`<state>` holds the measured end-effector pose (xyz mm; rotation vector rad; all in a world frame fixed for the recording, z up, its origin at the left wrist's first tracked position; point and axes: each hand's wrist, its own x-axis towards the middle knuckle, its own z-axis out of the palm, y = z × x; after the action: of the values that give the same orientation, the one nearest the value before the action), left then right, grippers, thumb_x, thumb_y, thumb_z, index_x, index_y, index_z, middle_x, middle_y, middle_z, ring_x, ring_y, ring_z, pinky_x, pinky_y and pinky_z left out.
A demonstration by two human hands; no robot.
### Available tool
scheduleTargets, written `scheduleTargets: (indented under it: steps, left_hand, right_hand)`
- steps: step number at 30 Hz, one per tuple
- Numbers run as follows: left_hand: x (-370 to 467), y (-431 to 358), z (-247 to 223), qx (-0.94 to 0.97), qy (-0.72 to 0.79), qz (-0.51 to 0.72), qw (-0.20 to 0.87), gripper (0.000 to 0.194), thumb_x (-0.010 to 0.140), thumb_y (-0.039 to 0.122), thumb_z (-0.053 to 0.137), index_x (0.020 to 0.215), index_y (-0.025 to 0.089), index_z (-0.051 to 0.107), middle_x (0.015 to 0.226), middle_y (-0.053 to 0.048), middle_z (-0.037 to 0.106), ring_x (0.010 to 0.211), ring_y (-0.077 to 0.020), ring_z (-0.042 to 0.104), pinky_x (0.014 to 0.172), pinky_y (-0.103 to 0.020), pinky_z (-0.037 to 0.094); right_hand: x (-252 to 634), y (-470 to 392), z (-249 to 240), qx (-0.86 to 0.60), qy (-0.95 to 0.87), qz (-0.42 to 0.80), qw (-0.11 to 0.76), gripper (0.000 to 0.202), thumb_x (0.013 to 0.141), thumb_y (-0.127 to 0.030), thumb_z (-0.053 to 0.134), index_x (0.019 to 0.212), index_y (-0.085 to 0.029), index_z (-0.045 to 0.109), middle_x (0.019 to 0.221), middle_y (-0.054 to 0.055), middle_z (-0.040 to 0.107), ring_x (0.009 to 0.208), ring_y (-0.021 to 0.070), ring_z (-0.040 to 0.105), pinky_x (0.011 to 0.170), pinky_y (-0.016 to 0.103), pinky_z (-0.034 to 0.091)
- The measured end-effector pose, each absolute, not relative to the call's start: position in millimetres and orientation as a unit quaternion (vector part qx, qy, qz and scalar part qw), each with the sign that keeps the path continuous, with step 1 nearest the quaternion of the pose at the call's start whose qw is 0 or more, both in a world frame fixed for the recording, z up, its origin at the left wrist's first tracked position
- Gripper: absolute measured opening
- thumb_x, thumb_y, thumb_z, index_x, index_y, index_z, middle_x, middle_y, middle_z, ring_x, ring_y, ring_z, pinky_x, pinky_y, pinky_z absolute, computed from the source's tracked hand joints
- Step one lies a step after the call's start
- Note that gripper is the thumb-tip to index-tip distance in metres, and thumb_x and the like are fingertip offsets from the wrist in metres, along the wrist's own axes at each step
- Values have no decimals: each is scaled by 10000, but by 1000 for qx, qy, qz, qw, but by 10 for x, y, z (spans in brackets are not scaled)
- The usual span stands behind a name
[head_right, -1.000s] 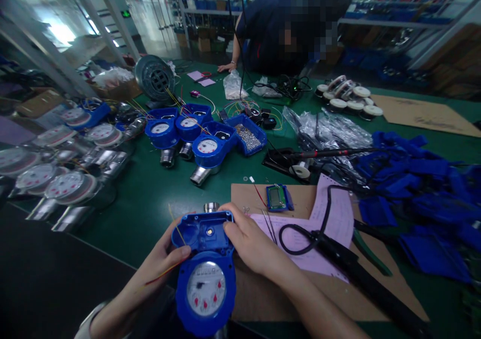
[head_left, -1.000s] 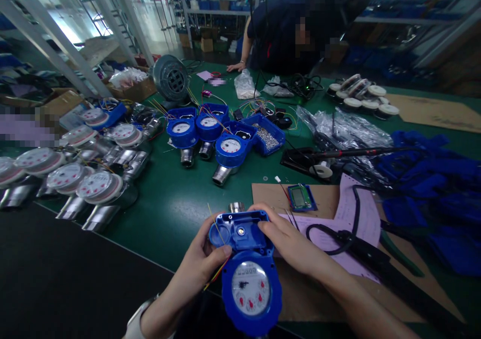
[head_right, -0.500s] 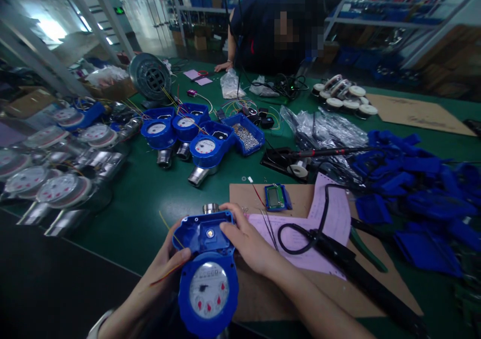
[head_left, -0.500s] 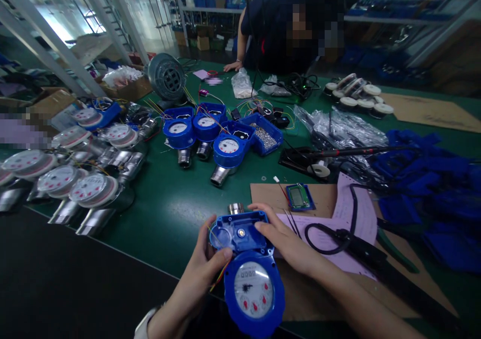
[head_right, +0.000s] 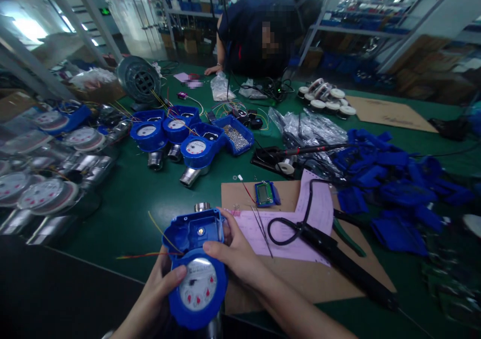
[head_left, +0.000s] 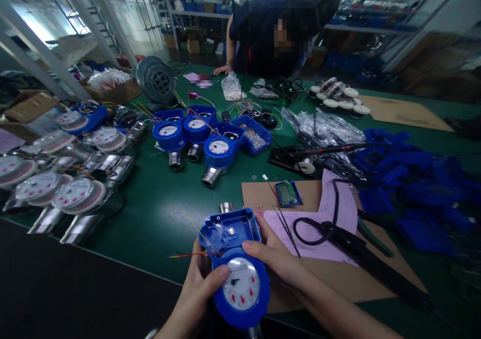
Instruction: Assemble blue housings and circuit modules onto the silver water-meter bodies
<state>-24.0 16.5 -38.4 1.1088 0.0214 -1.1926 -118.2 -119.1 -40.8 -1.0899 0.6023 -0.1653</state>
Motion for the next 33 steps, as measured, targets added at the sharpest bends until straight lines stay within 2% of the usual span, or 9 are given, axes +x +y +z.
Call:
scheduleTargets:
  steps: [3, 7, 9, 11, 16, 20, 23, 29, 33]
  left_hand:
    - [-236, 166, -371, 497, 17, -536, 682, 825, 636, 345, 761, 1310, 273, 291, 1206, -97, 597, 1112, -303, 565, 953, -421, 432]
    - [-221, 131, -341, 518, 19, -539, 664, 753, 660, 382, 746, 1272, 251, 328, 1133, -101, 623, 1042, -293, 602, 900, -421, 458]
    - [-212, 96, -318, 534, 20, -526, 662, 729, 650, 374, 759, 1239, 228, 355, 1121, -110, 620, 1039, -290, 601, 899, -420, 456]
    - [-203, 67, -300, 543, 13, -518, 661, 734, 628, 348, 780, 1218, 210, 366, 1116, -120, 616, 1036, -289, 599, 900, -420, 452]
    - [-210, 66, -287, 529, 2, -531, 662, 691, 670, 338, 750, 1218, 203, 351, 1125, -128, 598, 1006, -282, 604, 865, -415, 460]
    - [-237, 71, -300, 524, 6, -521, 673, 695, 658, 334, 756, 1206, 208, 346, 1091, -115, 605, 964, -263, 610, 853, -405, 456]
    - [-242, 56, -317, 518, 5, -519, 680, 688, 661, 335, 753, 1200, 211, 343, 1081, -113, 602, 966, -258, 601, 859, -403, 446]
    - [-236, 48, -326, 503, 5, -519, 691, 710, 669, 316, 751, 1217, 226, 310, 1121, -112, 579, 993, -254, 587, 865, -395, 436]
    - [-254, 60, -315, 499, 21, -516, 696, 699, 658, 306, 758, 1194, 234, 315, 1153, -113, 557, 1032, -263, 570, 865, -397, 439]
  right_hand:
    - [-1340, -1375, -353, -648, 292, -77, 699, 663, 787, -489, 555, 1336, -202, 318, 1175, 125, 576, 981, 238, 605, 849, 418, 494]
    - [-1583, -1629, -306, -863, 409, -68, 288, 340, 879, -379, 453, 1090, -146, 582, 1057, 157, 617, 930, 287, 611, 789, 452, 492]
    - [-1637, -1691, -345, -890, 433, 30, 138, 287, 851, -262, 494, 1092, -140, 590, 1041, 168, 631, 901, 302, 630, 733, 430, 506]
    - [-1652, -1715, -421, -897, 421, 104, 83, 350, 838, -181, 478, 1180, -156, 548, 1044, 159, 640, 855, 279, 650, 681, 379, 512]
    - [-1715, -1802, -501, -896, 407, 41, 175, 432, 773, -155, 469, 1197, -115, 541, 837, 97, 653, 748, 249, 636, 662, 366, 498]
    - [-1725, -1874, -127, -820, 378, -88, 420, 311, 805, -293, 494, 1049, -144, 616, 629, 10, 581, 518, 167, 574, 515, 303, 488]
    - [-1537, -1822, 233, -758, 273, -117, 580, 212, 822, -351, 574, 951, -193, 631, 692, 15, 630, 507, 137, 595, 453, 247, 492]
    - [-984, -1690, 301, -880, 75, -125, 451, 89, 840, -206, 608, 904, -200, 669, 900, 20, 708, 848, 153, 663, 754, 238, 532]
    - [-863, -1674, 159, -913, 10, -103, 394, 101, 859, -184, 590, 942, -183, 647, 916, 12, 709, 842, 138, 666, 746, 221, 519]
